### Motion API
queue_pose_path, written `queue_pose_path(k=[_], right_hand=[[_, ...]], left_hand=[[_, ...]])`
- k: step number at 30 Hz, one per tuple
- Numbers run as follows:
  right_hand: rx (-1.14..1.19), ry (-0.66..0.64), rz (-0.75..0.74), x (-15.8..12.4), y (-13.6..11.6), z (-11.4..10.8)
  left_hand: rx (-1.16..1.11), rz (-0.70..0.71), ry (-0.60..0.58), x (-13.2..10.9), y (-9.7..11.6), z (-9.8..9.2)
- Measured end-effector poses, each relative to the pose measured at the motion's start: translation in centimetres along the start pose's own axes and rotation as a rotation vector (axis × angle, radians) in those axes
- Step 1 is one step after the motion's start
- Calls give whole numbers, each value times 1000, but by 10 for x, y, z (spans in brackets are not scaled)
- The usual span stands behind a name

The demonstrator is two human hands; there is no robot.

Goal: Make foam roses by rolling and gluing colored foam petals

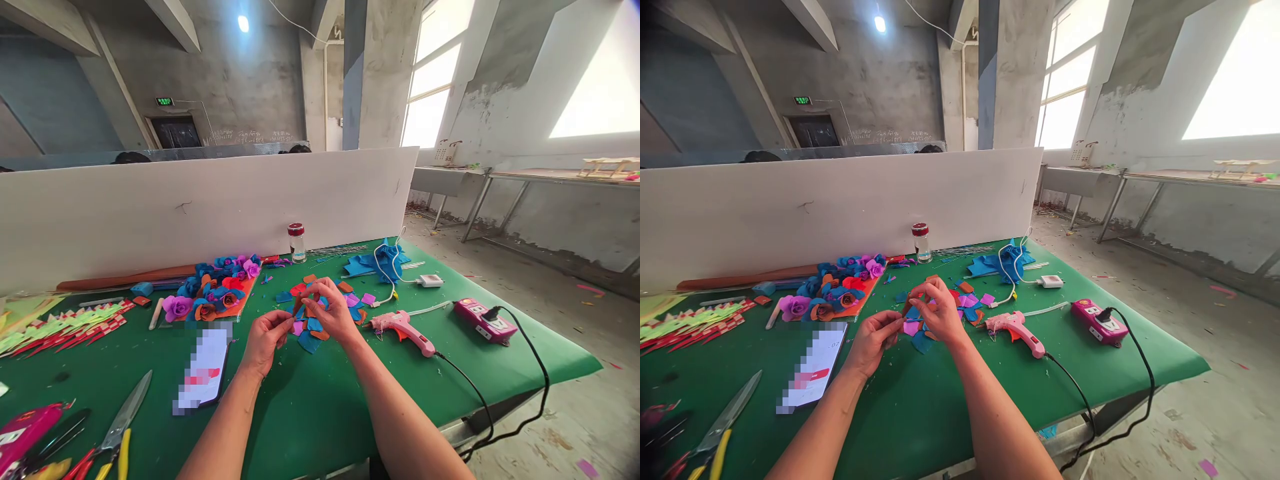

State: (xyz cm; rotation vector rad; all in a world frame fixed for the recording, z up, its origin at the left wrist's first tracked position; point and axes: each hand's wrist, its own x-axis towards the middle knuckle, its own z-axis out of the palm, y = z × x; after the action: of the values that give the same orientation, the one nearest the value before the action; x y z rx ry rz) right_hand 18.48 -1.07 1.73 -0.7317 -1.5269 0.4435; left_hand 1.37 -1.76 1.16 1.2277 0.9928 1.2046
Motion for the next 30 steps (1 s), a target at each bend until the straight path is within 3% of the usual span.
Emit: queue_pose_path(k=[10,30], right_hand=[[-49,-136,-37,-2,-1,-5],[-3,-26,40,-2,8,-2]], left_hand=[[-28,-49,-13,-1,2,1],[47,13,-34,1,-1,-3]])
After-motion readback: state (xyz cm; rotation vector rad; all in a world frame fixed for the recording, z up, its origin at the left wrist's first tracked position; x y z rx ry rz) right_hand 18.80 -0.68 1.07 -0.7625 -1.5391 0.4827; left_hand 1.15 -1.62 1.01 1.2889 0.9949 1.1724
